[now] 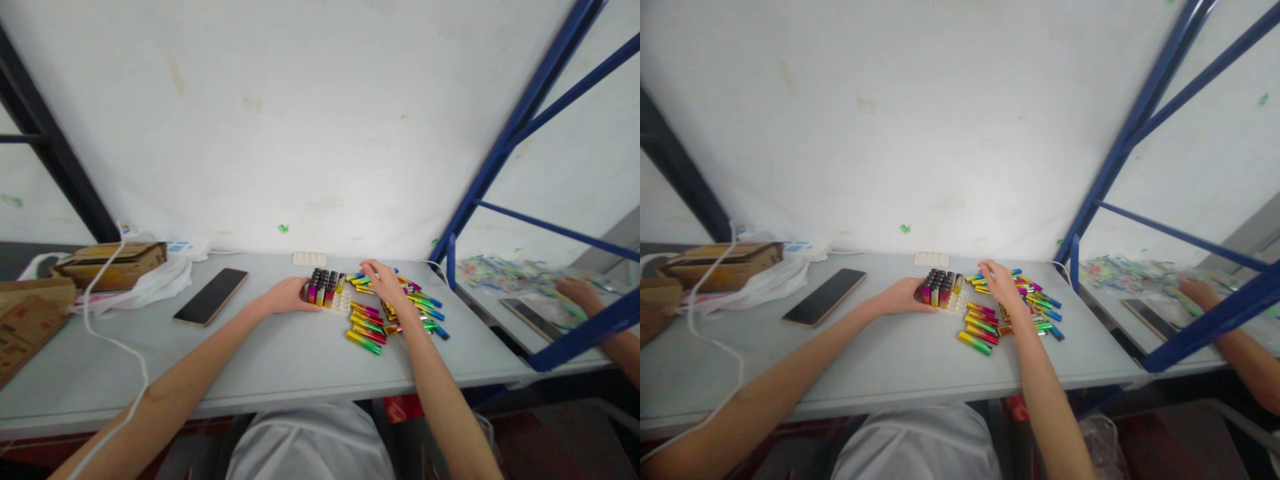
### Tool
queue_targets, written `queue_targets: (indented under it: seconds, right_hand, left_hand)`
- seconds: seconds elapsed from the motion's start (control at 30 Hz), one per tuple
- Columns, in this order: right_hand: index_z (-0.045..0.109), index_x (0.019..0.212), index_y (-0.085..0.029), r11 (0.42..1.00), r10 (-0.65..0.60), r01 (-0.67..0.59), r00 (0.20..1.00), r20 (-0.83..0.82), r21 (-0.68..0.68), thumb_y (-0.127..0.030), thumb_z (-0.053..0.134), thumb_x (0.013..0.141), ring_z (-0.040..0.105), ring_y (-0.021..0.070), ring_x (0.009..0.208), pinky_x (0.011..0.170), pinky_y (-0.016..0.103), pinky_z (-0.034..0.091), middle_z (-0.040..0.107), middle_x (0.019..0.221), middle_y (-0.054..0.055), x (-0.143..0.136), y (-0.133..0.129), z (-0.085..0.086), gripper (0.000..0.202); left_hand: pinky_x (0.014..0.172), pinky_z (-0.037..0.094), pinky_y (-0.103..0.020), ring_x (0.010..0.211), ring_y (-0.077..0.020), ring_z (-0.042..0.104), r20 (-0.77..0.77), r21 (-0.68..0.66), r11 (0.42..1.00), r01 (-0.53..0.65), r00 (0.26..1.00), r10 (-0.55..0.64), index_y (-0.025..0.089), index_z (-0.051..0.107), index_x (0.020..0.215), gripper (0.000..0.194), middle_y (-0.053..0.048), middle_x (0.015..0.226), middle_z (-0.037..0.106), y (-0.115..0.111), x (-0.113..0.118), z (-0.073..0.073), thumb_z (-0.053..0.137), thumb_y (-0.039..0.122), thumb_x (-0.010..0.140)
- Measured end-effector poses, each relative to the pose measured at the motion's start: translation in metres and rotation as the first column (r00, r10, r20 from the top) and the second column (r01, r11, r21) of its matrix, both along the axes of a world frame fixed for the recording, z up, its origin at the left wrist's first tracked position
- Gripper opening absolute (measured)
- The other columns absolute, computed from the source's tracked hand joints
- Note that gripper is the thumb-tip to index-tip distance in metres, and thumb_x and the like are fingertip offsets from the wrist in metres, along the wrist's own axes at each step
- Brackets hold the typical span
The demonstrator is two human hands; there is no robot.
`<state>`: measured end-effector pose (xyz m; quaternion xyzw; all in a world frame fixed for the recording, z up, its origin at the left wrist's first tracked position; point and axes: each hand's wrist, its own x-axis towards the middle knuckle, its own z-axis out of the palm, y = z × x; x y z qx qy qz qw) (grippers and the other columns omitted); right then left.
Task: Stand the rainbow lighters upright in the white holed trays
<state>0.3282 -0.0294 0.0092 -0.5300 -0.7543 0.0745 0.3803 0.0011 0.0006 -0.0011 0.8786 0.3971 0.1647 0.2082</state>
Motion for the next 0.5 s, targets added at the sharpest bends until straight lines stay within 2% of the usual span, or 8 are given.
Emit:
queue_targets:
  seconds: [0.1, 0.2, 0.27, 0.4, 0.5]
  right_hand:
    - [0.080, 0.105, -0.019, 0.993, -0.116, 0.119, 0.988, 0.100, -0.025, -0.024, 0.063, 0.103, 0.076, 0.0290, 0.107, 0.106, 0.044, 0.055, 0.084, 0.111, 0.014, 0.021, 0.004, -0.001, 0.018]
    - [0.083, 0.095, -0.020, 0.985, -0.041, 0.071, 0.981, 0.188, -0.155, -0.022, 0.080, 0.092, 0.075, 0.0278, 0.097, 0.099, 0.041, 0.056, 0.083, 0.103, 0.012, 0.029, 0.005, -0.007, 0.005]
    - [0.084, 0.091, -0.021, 0.975, 0.002, 0.042, 0.979, 0.202, -0.218, -0.025, 0.086, 0.087, 0.074, 0.0269, 0.091, 0.092, 0.039, 0.057, 0.083, 0.099, 0.010, 0.030, 0.005, -0.010, 0.006]
    - [0.085, 0.097, -0.021, 0.968, 0.038, 0.021, 0.972, 0.230, -0.252, -0.024, 0.085, 0.086, 0.074, 0.0274, 0.092, 0.089, 0.037, 0.056, 0.084, 0.103, 0.010, 0.030, 0.005, -0.012, 0.011]
    - [0.084, 0.092, -0.022, 0.969, 0.063, 0.005, 0.962, 0.267, -0.247, -0.026, 0.082, 0.088, 0.073, 0.0278, 0.091, 0.089, 0.037, 0.056, 0.083, 0.100, 0.010, 0.029, 0.005, -0.011, 0.006]
  left_hand:
    - [0.068, 0.043, -0.034, 0.078, -0.0273, 0.067, -0.040, 0.015, 1.000, -0.002, 0.999, 0.003, 0.017, 0.071, 0.110, 0.072, -0.008, 0.092, 0.077, -0.001, 0.000, 0.001, 0.080, 0.079, 0.075]
    - [0.070, 0.043, -0.034, 0.079, -0.0266, 0.067, -0.032, 0.017, 1.000, 0.009, 0.999, -0.009, 0.016, 0.071, 0.111, 0.072, -0.008, 0.092, 0.077, -0.001, 0.000, 0.001, 0.080, 0.078, 0.077]
    - [0.069, 0.043, -0.034, 0.078, -0.0259, 0.066, -0.018, 0.006, 1.000, 0.021, 1.000, -0.021, 0.016, 0.071, 0.111, 0.071, -0.007, 0.090, 0.076, -0.001, 0.000, 0.001, 0.081, 0.077, 0.077]
    - [0.066, 0.041, -0.033, 0.076, -0.0254, 0.065, -0.007, 0.012, 1.000, 0.012, 1.000, -0.012, 0.016, 0.072, 0.109, 0.069, -0.006, 0.086, 0.075, 0.001, 0.000, -0.001, 0.082, 0.076, 0.077]
    - [0.067, 0.042, -0.033, 0.076, -0.0261, 0.066, -0.017, 0.021, 1.000, 0.009, 1.000, -0.009, 0.017, 0.072, 0.111, 0.071, -0.005, 0.086, 0.075, 0.001, 0.000, -0.002, 0.082, 0.078, 0.075]
